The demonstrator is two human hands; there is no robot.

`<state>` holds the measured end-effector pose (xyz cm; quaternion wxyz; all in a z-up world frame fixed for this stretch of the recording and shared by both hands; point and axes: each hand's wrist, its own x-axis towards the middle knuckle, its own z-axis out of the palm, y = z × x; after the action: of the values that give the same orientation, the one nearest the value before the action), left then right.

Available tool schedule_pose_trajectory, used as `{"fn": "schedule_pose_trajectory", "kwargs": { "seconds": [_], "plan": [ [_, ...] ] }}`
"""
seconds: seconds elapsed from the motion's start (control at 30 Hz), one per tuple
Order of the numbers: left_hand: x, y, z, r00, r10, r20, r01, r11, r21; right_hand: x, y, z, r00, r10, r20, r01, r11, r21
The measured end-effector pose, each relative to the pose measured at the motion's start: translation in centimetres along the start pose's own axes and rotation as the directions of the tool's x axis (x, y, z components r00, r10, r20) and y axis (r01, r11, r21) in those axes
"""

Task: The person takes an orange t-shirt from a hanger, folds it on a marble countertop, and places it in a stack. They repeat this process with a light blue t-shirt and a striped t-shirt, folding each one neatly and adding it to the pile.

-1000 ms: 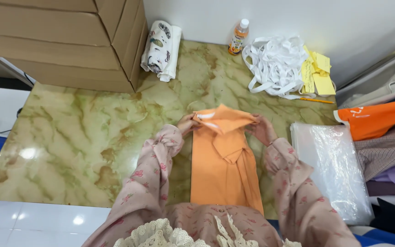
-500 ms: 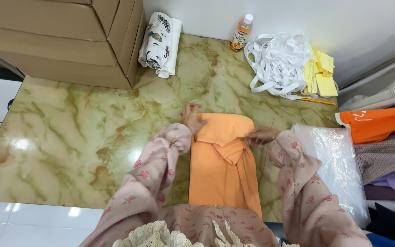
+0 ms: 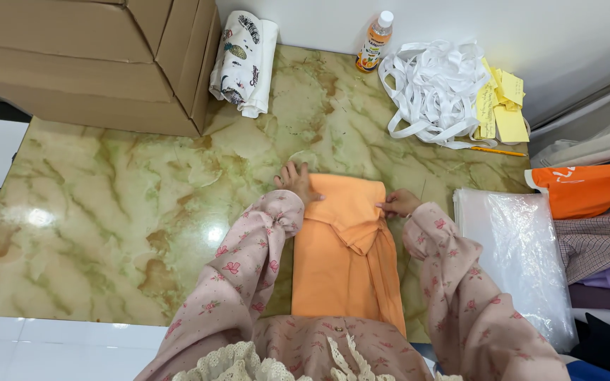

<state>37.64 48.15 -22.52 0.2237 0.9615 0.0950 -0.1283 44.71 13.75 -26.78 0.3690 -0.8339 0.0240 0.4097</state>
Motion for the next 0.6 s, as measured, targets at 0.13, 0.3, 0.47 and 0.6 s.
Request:
{"fn": "schedule_pose_trajectory", "kwargs": {
  "seconds": [0.13,0.3,0.47,0.6],
  "plan": [
    [7.1,-3.0,6.9,0.991,0.043,0.129,-0.061,0.988,0.139,2.2,1.3,-0.1,0.995,-0.100,-0.020,0.098,0.990,-0.098],
    [10.1,-2.2,7.0,0.962,0.098,0.256,-0.163,0.956,0.246,-2.8,-5.6,-1.3,0.991,-0.130,-0.040,0.089,0.842,-0.532],
    [10.1,-2.9,7.2,0.928,0.197,0.317,-0.299,0.900,0.316,1.7,-6.2,-0.9,0.956,-0.283,0.079,0.224,0.529,-0.818],
    [9.0,-3.3,7.9,0.871,0.293,0.394,-0.441,0.820,0.365,2.8,-6.0,0.5,0.931,-0.331,0.151,0.282,0.392,-0.876]
  ]
}}
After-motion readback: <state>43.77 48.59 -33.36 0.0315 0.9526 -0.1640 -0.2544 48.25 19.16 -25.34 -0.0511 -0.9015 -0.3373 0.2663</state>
